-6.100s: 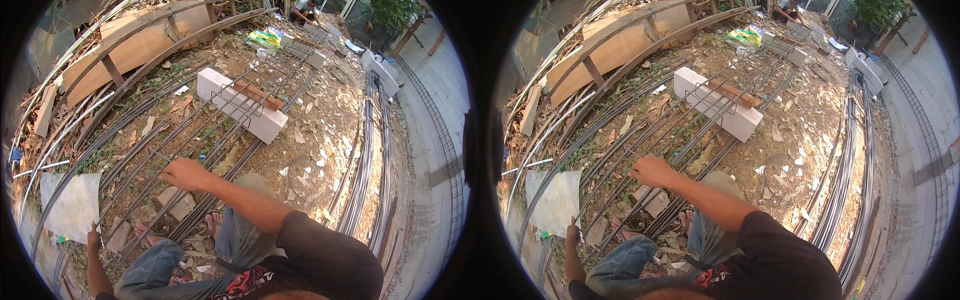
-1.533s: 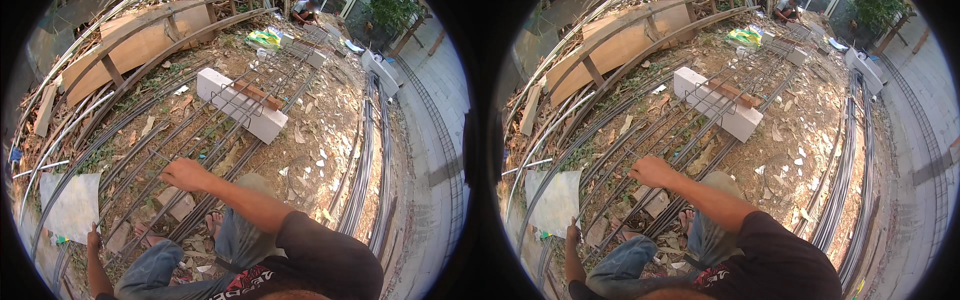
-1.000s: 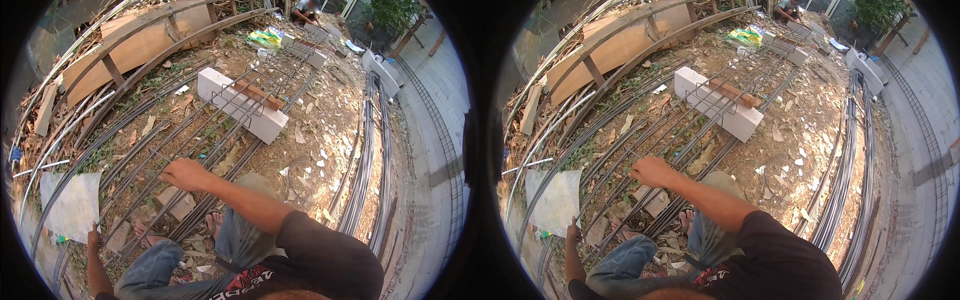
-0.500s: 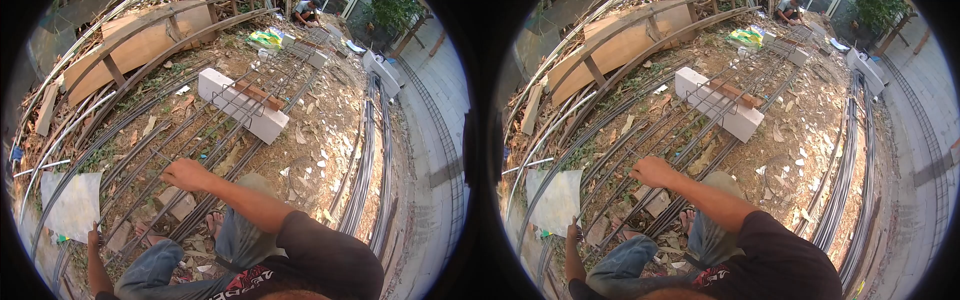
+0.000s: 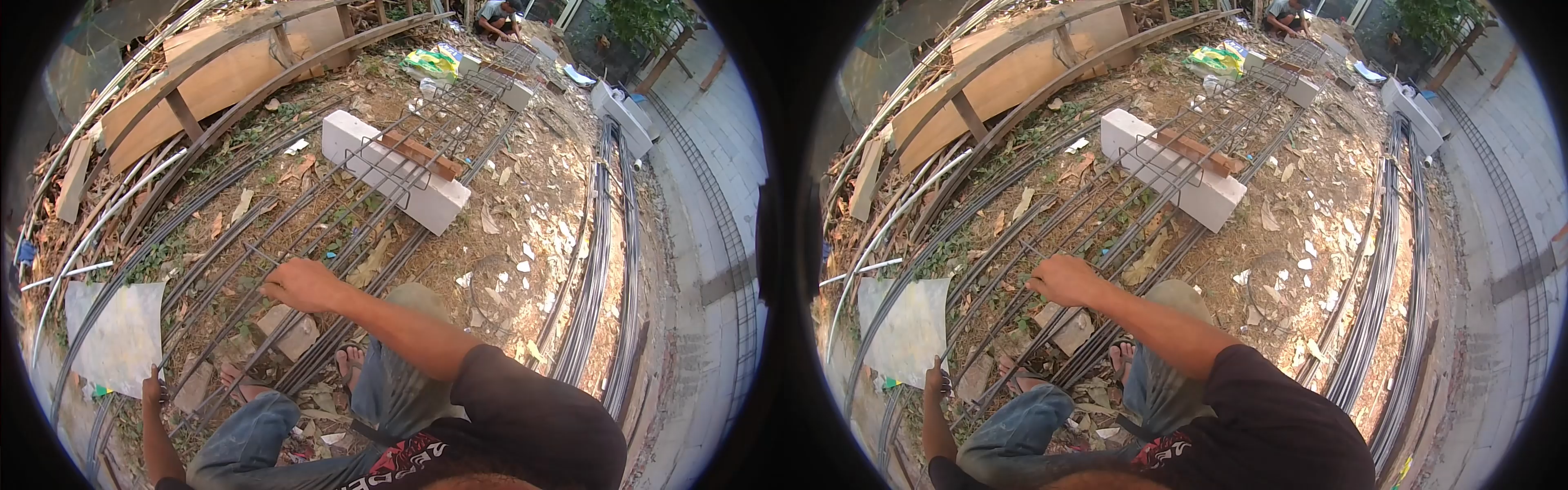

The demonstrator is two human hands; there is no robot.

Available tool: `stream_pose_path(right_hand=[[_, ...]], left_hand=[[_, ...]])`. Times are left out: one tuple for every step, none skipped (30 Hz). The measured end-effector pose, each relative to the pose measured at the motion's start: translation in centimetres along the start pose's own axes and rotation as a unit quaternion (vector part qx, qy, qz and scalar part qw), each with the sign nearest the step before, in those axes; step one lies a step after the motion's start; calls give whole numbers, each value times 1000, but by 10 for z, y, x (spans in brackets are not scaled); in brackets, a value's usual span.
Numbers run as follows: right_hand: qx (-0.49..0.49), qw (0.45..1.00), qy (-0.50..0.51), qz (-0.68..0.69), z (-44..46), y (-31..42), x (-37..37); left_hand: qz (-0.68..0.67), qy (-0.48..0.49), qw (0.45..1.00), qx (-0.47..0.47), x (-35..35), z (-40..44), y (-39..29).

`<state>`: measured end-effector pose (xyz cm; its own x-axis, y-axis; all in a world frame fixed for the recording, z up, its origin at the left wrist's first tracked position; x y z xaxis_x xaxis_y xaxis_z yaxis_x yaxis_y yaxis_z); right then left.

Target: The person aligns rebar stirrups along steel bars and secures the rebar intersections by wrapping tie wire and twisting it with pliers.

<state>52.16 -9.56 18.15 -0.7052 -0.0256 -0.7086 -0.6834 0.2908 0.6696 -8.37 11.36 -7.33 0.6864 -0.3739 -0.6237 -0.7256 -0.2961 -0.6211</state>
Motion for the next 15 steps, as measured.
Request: stream_pose_path(right_hand=[[0,1000,1,0,0,0,0],[0,1000,1,-1,0,0,1],[0,1000,1,-1,0,0,0],[1,1000,0,-2,0,1,0],[1,1000,0,-3,-1,1,-1],[2,1000,2,-3,-1,2,-1],[2,1000,4,-4,-1,2,-1],[2,1000,6,-4,-1,3,-1],[4,1000,9,-9,-2,4,-1],[6,1000,12,-13,-2,4,-1],[8,1000,15,-17,-2,4,-1],[9,1000,9,-14,-1,2,-3],[7,1000,7,-10,0,1,-3],[2,1000,12,-4,0,2,1],[-1,1000,-3,-11,0,2,-2]], left_hand=[[-1,0,1000,-3,0,0,1],[-1,0,1000,-5,-1,0,2],[-1,1,1000,-7,-1,2,4],[-2,1,1000,-7,-2,3,6],[-2,1,1000,-7,-2,5,7],[-3,1,1000,-7,-2,4,5],[1,-3,1000,-10,-2,2,4],[4,-6,1000,-13,-3,0,4],[7,-10,1000,-16,-3,-1,3],[4,-10,1000,-13,-3,-2,2],[1,-9,1000,-11,-3,-3,0],[-1,-9,1000,-9,-3,-4,0],[57,-31,998,6,-12,6,1],[116,-56,992,12,-23,21,11],[201,-62,975,72,-38,41,7]])
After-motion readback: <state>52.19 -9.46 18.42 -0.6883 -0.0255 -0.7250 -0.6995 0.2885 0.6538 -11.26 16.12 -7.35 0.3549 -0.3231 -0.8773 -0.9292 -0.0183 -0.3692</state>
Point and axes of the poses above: each hand's wrist, its own z-axis towards the middle knuckle, its own x-axis out of the palm, y = z × x, the point moved 10 cm from there along z, towards the middle knuckle, and after that the axes turned 15 degrees about x, right-handed, at the moved point
